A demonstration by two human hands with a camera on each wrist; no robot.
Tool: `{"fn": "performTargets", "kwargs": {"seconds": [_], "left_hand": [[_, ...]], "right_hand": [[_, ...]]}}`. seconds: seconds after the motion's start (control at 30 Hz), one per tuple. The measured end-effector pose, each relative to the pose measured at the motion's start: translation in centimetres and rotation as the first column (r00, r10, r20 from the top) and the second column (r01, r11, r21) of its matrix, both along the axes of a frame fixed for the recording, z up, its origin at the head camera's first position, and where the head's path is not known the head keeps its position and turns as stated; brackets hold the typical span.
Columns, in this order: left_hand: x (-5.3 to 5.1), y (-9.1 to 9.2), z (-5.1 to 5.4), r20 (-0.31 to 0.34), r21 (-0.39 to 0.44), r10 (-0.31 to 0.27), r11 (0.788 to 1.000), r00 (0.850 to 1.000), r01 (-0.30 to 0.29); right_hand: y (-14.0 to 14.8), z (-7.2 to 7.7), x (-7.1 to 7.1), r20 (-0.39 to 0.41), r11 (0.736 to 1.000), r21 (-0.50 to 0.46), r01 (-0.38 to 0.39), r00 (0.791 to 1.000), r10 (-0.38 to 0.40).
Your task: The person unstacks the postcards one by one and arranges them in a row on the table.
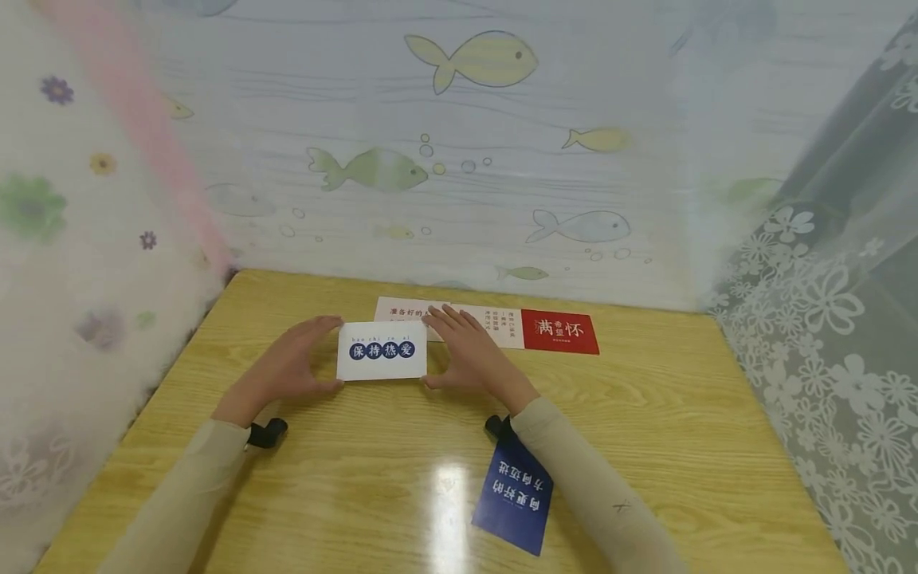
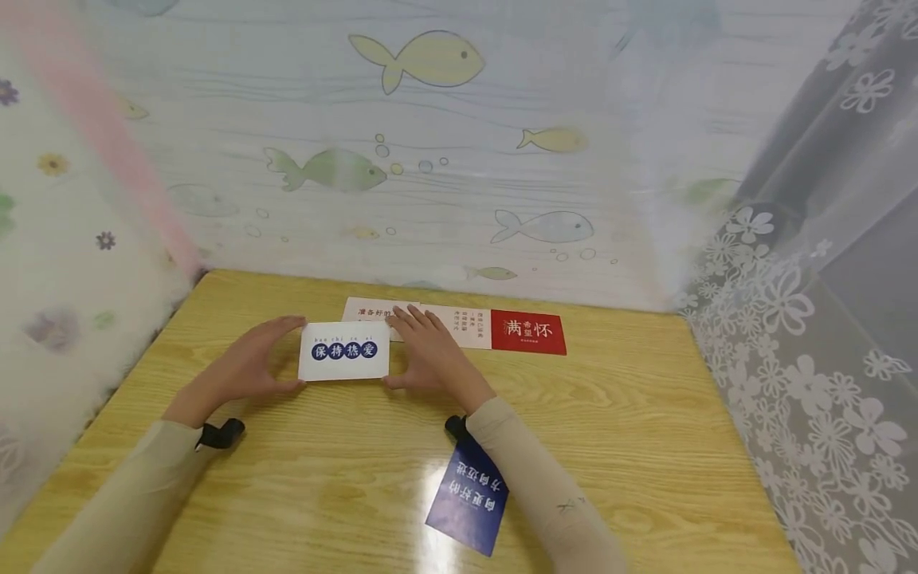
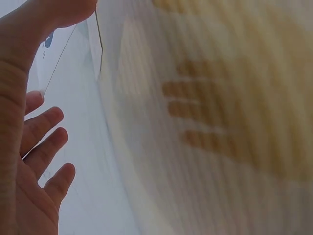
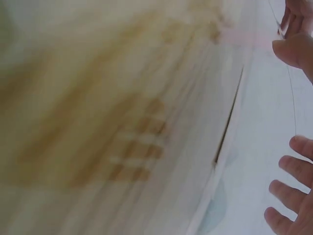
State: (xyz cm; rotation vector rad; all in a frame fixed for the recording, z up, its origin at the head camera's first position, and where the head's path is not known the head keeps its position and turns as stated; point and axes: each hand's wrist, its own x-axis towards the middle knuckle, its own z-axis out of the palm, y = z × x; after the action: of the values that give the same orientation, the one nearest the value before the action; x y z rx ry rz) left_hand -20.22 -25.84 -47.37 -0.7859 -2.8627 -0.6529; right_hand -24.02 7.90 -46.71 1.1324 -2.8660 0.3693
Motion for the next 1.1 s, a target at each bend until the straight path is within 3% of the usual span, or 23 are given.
{"fn": "performTargets", "kwargs": {"seconds": [0.47,0.63,0.8,1.1], "left_hand": [[-3.9,-2.8,1.1,0.084,-0.156,0.07,0.986,0.994,-0.056],[-6.0,-2.6,1.6,0.098,-0.279,0.078,0.959,0.992,-0.048],[-7.6,-2.6,2.2,0.124,-0.362,0.101,0.931,0.987,-0.05],[-8.8,-3.5,2.7,0.222,-0.358,0.156,0.931,0.962,-0.068]], "right_hand": [[-4.7,-0.1,-3.8,0.111,0.998,0.026,0.054,0.992,-0.056],[-5.9,0.0,-4.8,0.102,0.995,0.078,0.064,0.992,-0.072],[-7.1,0.1,-5.6,0.106,0.995,0.064,0.074,0.991,-0.08],[-8.7,-0.4,-7.1,0.144,0.993,0.086,0.082,0.985,-0.094]]}}
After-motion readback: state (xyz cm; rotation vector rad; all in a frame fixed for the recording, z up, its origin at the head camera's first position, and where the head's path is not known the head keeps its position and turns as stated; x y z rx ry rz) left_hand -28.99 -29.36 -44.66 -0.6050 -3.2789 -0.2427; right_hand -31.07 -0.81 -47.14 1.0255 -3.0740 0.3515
